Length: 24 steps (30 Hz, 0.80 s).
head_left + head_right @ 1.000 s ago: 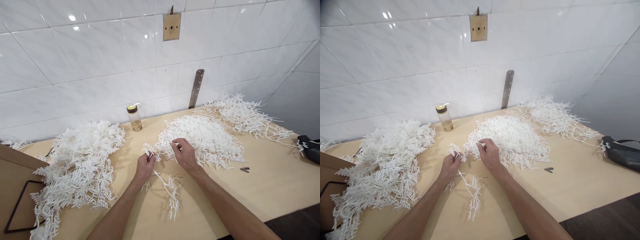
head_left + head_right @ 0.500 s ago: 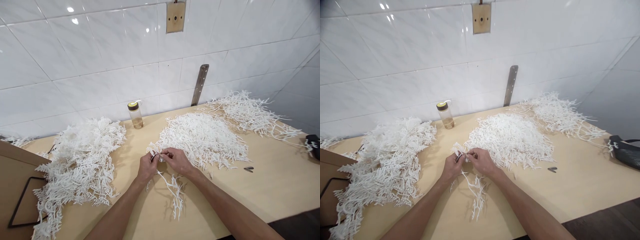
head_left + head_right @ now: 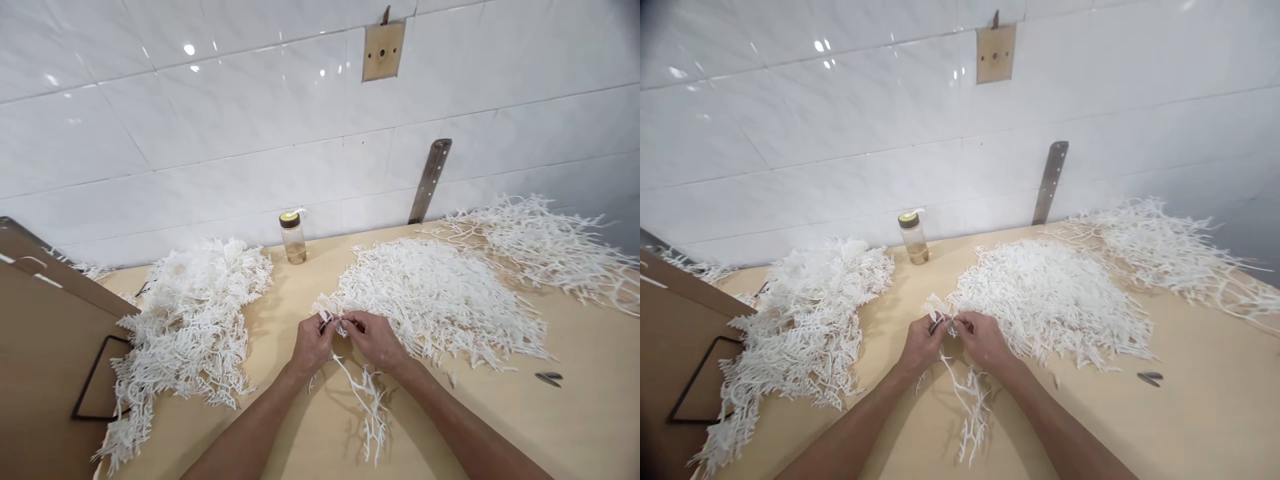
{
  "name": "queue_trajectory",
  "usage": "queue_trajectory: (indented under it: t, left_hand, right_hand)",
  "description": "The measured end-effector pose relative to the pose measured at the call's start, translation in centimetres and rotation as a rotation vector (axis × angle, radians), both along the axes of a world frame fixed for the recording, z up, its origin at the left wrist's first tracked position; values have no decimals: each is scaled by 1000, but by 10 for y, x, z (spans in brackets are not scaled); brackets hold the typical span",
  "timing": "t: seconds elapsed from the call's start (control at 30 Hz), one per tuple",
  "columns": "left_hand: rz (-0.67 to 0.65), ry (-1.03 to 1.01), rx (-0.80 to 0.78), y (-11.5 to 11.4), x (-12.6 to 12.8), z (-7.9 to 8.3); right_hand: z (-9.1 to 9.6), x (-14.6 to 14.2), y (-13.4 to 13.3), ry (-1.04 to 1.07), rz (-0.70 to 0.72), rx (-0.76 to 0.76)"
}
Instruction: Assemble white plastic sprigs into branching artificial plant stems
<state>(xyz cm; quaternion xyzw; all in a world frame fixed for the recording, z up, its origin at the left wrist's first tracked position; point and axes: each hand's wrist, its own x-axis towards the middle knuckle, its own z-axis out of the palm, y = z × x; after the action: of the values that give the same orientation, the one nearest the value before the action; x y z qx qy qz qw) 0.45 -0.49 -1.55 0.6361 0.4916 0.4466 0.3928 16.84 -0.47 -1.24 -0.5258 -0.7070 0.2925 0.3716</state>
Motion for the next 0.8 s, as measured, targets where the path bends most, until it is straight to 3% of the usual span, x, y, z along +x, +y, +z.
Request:
queue_trajectory:
  t: [0.4,0.63,0.8]
  left_hand:
    - [121,267,202,-4,0,-3]
    - [115,245,140,-1,0,1]
    - [126,297,109,1,-2,1]
  right_hand:
    - [-5,-2,1,39,-53,19]
    - [-1,-6,1,57,-84,-14]
    - [-2,-9,0,37,-103,76]
